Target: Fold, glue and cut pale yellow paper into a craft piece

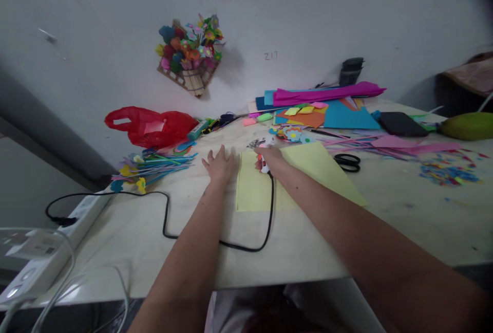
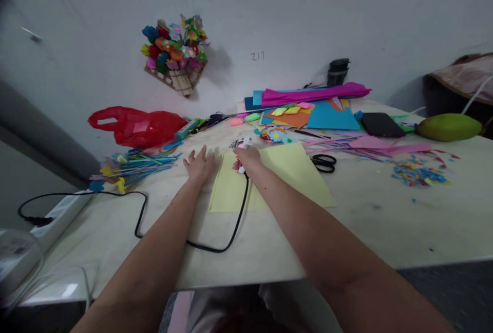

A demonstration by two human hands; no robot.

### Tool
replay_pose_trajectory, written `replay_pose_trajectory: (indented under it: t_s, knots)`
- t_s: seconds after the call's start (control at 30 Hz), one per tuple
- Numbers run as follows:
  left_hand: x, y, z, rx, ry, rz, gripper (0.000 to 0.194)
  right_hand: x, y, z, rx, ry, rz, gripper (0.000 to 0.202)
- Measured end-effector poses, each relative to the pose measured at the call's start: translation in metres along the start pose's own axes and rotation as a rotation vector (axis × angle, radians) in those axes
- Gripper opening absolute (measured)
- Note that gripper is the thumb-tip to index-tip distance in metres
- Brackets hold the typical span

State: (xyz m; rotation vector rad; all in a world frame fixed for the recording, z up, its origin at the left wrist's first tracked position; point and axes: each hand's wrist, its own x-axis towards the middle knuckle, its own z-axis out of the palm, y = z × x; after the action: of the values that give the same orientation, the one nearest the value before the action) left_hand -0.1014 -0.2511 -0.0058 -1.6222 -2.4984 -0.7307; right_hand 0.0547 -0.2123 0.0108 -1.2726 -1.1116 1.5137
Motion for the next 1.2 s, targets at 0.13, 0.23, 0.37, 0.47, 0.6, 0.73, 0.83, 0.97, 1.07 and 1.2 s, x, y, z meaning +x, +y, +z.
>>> replay_pose_trajectory:
  t_s: [0.13,0.23,0.37,0.47,0.6,0.73,0.83,0.97,1.07,1.2]
  knots:
    - [-0.004,0.004,-0.004,0.087,0.114,0.192,0.036,-0.002,-0.001,0.0,-0.011,0.008,0.01,0.012]
    - [-0.008,0.005,-0.008,0.118,0.151,0.353,0.029,-0.003,-0.002,0.0,0.0,0.007,0.004,0.013]
    - [-0.016,0.011,-0.013,0.188,0.121,0.493,0.033,-0.004,-0.003,0.0,0.022,0.001,-0.004,0.015]
    - [-0.023,0.017,-0.016,0.245,0.074,0.505,0.037,-0.004,-0.003,0.0,0.012,0.003,0.006,0.017]
    - [-0.027,0.021,-0.018,0.278,0.041,0.511,0.04,-0.002,-0.002,-0.001,0.009,-0.005,0.001,0.017]
    - [-0.028,0.021,-0.017,0.3,0.055,0.529,0.042,0.0,0.0,-0.001,0.007,-0.003,0.005,0.017]
    - [-0.028,0.022,-0.016,0.326,0.057,0.554,0.044,0.001,0.001,0.0,0.015,0.002,-0.015,0.016]
    - [-0.029,0.023,-0.016,0.35,0.05,0.583,0.047,0.002,0.003,0.001,0.027,0.009,-0.034,0.015]
    - [-0.031,0.024,-0.016,0.35,0.045,0.547,0.048,0.002,0.003,0.001,-0.001,0.007,-0.032,0.015]
    - [-0.032,0.023,-0.014,0.325,0.083,0.505,0.048,0.0,0.001,0.0,-0.004,0.01,-0.032,0.016]
